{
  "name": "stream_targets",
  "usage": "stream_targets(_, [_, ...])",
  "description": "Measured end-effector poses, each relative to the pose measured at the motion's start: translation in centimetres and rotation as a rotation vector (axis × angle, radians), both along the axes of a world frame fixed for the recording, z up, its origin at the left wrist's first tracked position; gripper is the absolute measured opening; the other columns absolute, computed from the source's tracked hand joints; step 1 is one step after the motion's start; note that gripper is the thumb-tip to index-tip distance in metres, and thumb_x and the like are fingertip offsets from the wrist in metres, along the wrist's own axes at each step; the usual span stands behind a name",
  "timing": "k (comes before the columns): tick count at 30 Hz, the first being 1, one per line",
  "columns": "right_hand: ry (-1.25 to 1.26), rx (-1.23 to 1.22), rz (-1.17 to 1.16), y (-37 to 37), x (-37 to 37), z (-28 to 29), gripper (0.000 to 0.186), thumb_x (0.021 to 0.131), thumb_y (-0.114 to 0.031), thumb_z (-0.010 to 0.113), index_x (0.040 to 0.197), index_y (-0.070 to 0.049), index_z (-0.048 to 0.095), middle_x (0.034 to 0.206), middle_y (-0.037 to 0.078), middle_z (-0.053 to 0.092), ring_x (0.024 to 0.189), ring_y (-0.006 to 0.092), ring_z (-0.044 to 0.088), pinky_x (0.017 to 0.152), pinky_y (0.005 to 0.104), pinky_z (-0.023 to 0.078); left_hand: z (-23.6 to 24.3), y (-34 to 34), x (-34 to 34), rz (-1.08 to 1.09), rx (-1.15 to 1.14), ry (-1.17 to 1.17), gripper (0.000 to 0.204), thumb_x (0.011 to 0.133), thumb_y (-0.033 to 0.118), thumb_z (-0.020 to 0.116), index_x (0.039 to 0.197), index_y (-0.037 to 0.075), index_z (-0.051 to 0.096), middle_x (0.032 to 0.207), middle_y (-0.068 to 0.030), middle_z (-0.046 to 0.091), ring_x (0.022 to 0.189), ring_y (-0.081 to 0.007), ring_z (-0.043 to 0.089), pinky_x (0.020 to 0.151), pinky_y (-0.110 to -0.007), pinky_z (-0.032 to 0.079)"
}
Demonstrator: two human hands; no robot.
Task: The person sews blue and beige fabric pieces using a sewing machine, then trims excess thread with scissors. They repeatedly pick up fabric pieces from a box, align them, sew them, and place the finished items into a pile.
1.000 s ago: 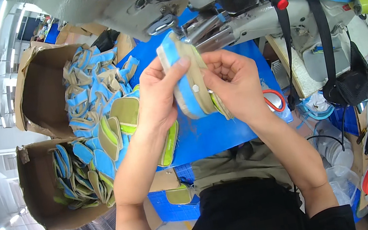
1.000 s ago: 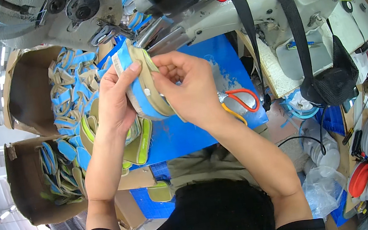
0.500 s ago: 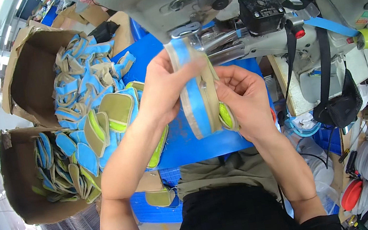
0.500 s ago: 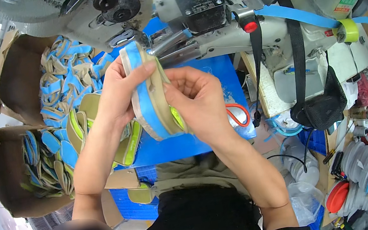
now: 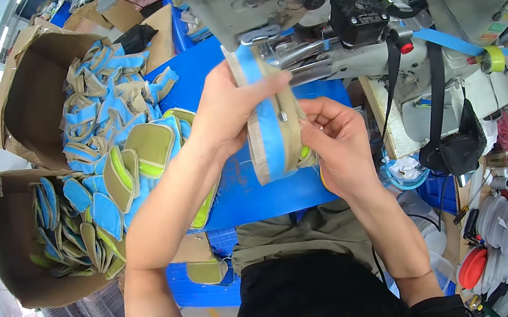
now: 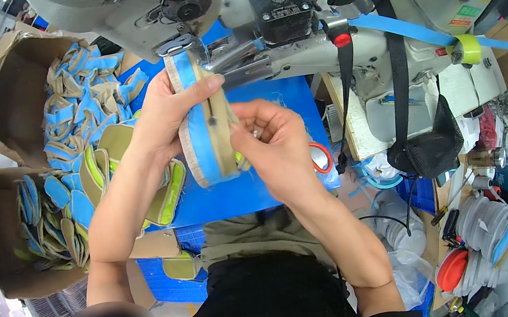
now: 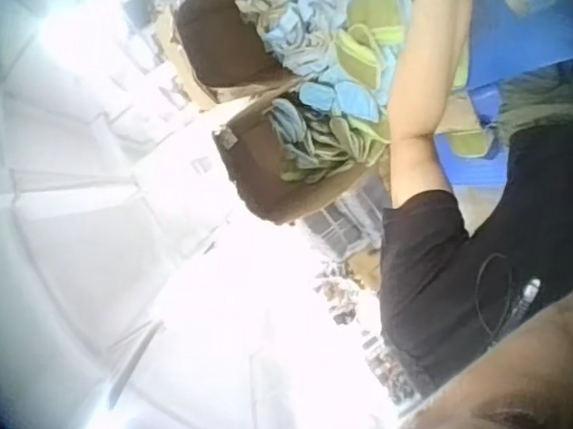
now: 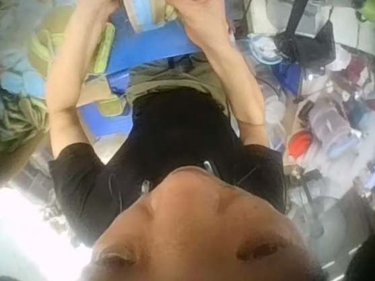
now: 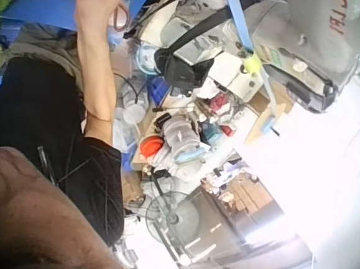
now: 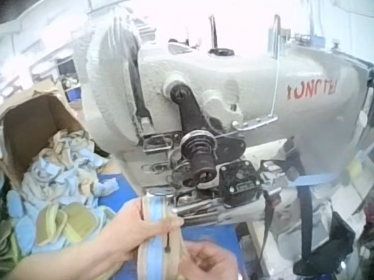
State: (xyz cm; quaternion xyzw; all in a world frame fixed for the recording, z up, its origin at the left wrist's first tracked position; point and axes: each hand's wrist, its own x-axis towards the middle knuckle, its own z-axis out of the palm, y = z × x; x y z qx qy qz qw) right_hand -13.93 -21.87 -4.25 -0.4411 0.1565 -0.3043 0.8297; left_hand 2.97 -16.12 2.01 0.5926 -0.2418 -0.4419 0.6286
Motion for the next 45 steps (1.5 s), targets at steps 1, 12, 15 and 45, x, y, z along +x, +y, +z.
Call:
stream_targets(1, [0.023,-0.027,-0.005,-0.1,0.0,0.2,0.024,0.099,-0.004,0.070,0.121,0.006,0.068,0.105,0.008,0.075,0.091,0.0091,0.068,0.084,0.0245,0.054,0.2,0.0,0.1,-0.004,-0.007,-0.001,0.029,0.086,0.005,0.083,0.108,0.002,0.065,0.094,-0.0047,0.070,0.080,-0.0132,0.069,0.070,-0.032,0.059])
stream_targets(12, [0.314,-0.221,-0.182,-0.3,-2.3,2.6,0.028,0.102,-0.016,0.069,0.123,0.002,0.069,0.096,0.002,0.070,0.088,0.0070,0.062,0.081,0.0238,0.049,-7.4,1.5,5.6,0.513,-0.344,-0.258,0.028,0.096,0.014,0.071,0.121,0.003,0.064,0.113,-0.0076,0.070,0.102,-0.0164,0.067,0.086,-0.029,0.053])
stream_targets(15, [0.373,-0.235,-0.273,-0.4,-4.2,1.5,0.031,0.102,-0.021,0.067,0.125,0.001,0.068,0.094,0.002,0.068,0.085,0.0092,0.059,0.079,0.0252,0.047,-11.2,-0.8,8.7,0.441,-0.324,-0.540,0.044,0.093,0.010,0.068,0.135,0.003,0.060,0.133,-0.0102,0.064,0.122,-0.0214,0.060,0.102,-0.036,0.047])
stream_targets(45, [0.424,-0.397,-0.256,1.7,-2.6,2.2,0.031,0.102,-0.019,0.066,0.124,0.003,0.062,0.118,0.011,0.071,0.108,0.0167,0.066,0.101,0.0329,0.049,-10.2,1.1,7.8,0.769,-0.452,-0.807,0.032,0.077,0.017,0.085,0.103,0.007,0.070,0.102,-0.0115,0.070,0.094,-0.0356,0.066,0.083,-0.044,0.052])
